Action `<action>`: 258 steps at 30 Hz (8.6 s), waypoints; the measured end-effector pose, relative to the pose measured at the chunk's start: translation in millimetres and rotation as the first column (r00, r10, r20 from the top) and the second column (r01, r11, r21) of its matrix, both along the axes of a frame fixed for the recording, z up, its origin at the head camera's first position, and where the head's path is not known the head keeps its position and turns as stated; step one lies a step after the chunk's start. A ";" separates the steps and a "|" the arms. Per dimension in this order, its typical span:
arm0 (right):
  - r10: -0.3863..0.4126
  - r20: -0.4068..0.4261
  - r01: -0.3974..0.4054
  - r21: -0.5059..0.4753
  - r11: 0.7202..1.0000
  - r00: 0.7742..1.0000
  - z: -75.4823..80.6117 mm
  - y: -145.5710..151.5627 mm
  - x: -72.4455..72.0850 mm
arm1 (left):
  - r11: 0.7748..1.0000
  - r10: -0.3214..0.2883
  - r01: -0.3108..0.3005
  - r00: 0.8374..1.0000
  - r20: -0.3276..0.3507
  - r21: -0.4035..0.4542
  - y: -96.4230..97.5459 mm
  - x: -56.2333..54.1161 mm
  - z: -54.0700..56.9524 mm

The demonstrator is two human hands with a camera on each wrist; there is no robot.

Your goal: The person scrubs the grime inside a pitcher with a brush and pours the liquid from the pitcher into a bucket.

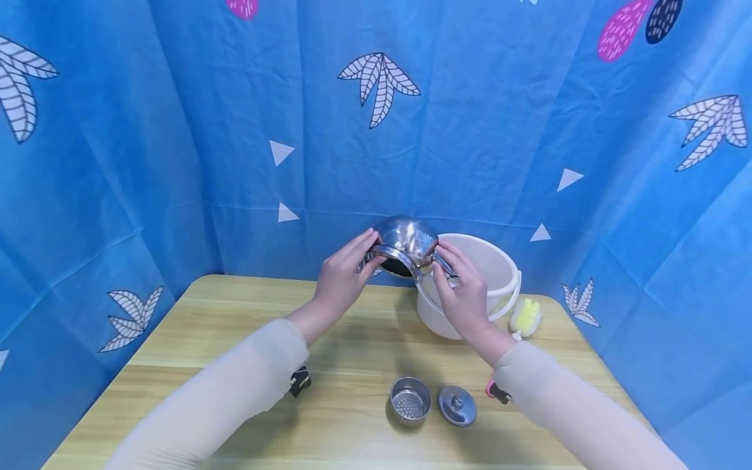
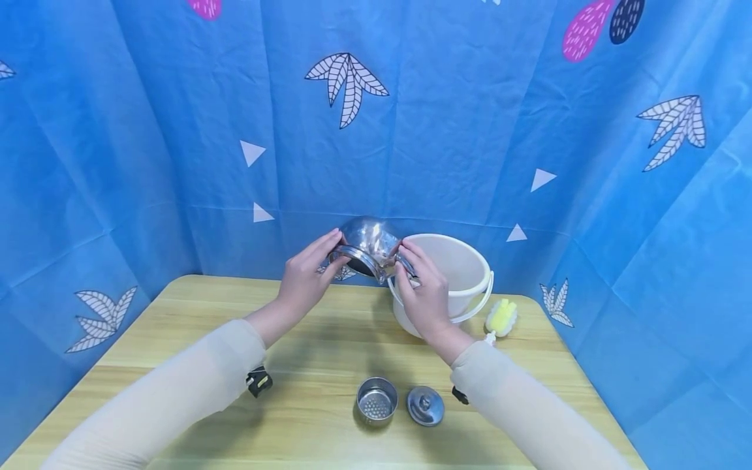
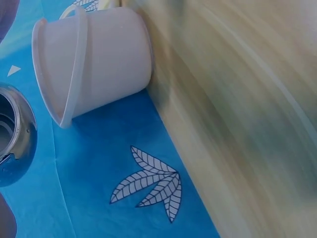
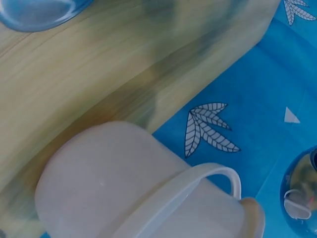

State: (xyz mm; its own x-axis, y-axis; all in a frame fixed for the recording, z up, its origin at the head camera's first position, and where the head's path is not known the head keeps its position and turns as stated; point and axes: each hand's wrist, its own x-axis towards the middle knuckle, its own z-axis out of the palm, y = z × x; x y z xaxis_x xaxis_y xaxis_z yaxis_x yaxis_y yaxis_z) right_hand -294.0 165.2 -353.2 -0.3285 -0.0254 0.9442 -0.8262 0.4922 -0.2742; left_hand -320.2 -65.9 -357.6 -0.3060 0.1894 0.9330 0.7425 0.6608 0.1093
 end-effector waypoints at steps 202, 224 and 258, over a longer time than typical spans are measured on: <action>0.489 0.861 -0.175 -0.464 0.869 0.144 -85.1 -124.3 25.5 | 0.972 0.234 -0.196 0.722 0.651 -0.132 -124.0 71.4 -82.1; 0.508 0.861 -0.086 -0.506 0.858 0.006 -84.9 -122.6 9.1 | 0.971 0.229 -0.204 0.648 0.727 -0.124 -119.7 65.1 -78.6; 0.513 0.856 -0.021 -0.515 0.857 -0.059 -95.9 -115.6 -0.8 | 0.954 0.294 -0.214 0.511 0.808 -0.212 -114.4 57.8 -82.6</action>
State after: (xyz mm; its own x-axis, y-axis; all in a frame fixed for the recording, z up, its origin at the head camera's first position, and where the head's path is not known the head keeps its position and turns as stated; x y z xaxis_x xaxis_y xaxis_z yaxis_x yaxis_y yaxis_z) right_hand -294.8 49.6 -449.2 -0.9223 -0.2360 -0.3060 0.3122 0.0115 -0.9499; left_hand -262.4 -180.4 -440.2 -0.9736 0.0308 0.2264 0.1475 0.8414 0.5198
